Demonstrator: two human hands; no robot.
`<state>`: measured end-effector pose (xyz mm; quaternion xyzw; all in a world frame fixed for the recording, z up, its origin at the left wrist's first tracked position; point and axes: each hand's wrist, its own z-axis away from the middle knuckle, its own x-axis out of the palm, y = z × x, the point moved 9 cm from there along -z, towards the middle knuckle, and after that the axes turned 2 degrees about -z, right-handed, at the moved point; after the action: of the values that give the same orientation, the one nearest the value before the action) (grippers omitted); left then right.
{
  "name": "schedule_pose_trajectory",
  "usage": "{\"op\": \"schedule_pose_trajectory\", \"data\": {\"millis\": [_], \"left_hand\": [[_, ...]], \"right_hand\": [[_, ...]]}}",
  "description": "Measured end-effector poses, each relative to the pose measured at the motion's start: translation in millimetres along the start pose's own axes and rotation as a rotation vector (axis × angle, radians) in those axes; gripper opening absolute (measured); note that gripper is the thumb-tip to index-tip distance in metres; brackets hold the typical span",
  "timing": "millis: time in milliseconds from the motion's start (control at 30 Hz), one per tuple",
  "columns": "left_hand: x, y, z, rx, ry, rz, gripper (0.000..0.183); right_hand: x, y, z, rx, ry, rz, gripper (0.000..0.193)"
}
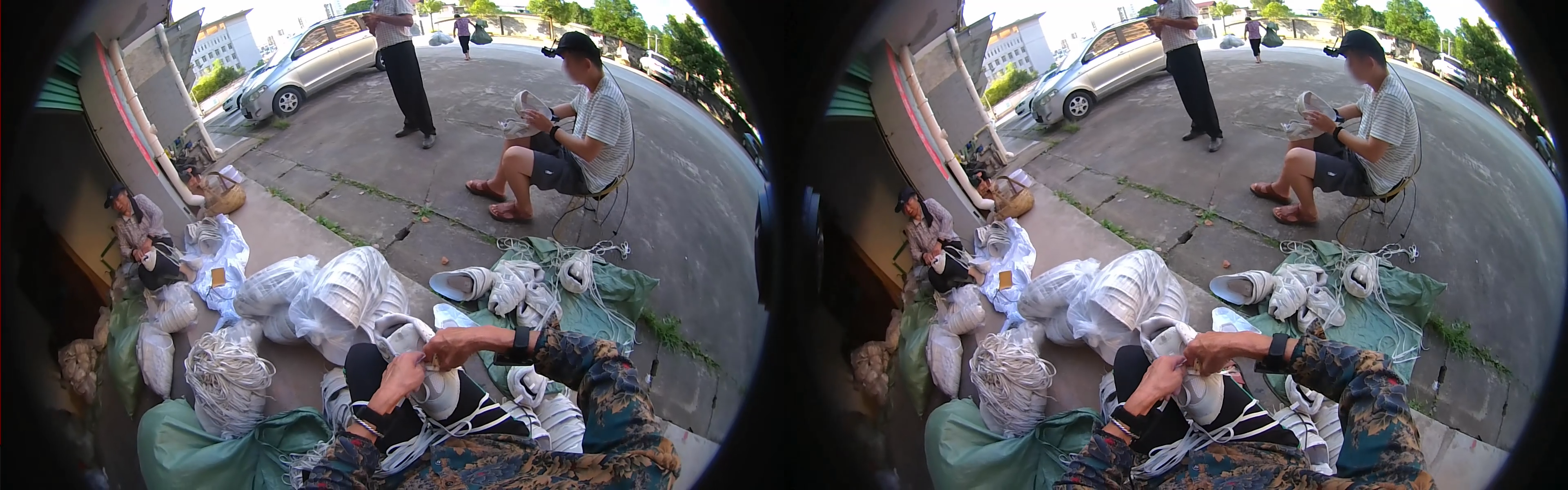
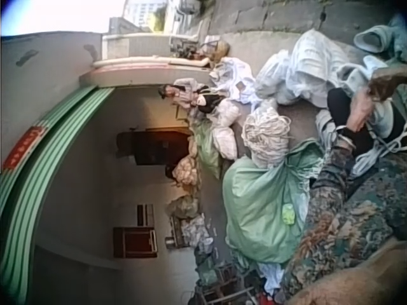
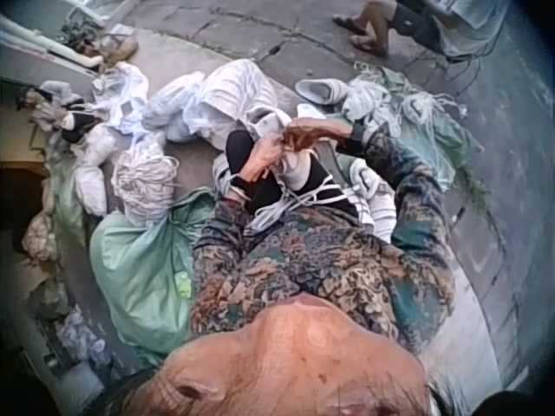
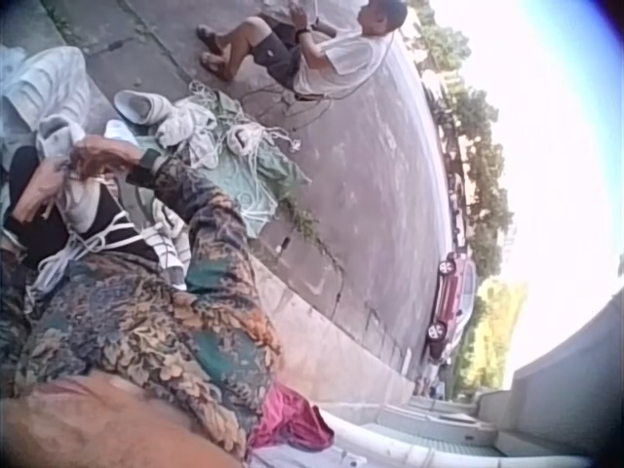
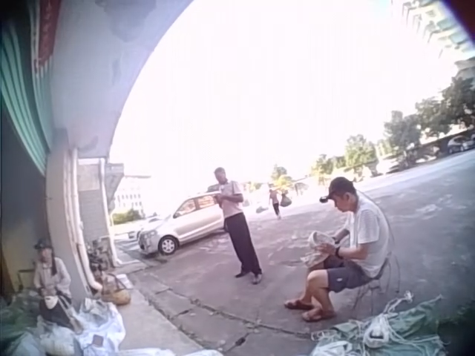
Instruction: Lacing white athletic shoes manually as part of a production or finishing process.
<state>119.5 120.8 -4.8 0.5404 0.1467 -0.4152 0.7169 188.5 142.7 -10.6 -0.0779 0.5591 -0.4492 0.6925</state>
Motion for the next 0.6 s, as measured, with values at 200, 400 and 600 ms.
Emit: {"op": "schedule_pose_trajectory", "data": {"millis": [200,400,600], "left_hand": [[-2,7,1,-0.014,-0.049,-0.009,0.028],[1,2,3,-0.126,-0.119,0.418,0.019],[6,-2,0,-0.116,-0.077,0.512,0.018]], "right_hand": [[-6,-10,4,-0.024,0.019,-0.001,0.032],[-8,-16,6,-0.114,0.041,-0.023,0.03],[-7,-10,4,-0.099,0.044,-0.007,0.028]]}}
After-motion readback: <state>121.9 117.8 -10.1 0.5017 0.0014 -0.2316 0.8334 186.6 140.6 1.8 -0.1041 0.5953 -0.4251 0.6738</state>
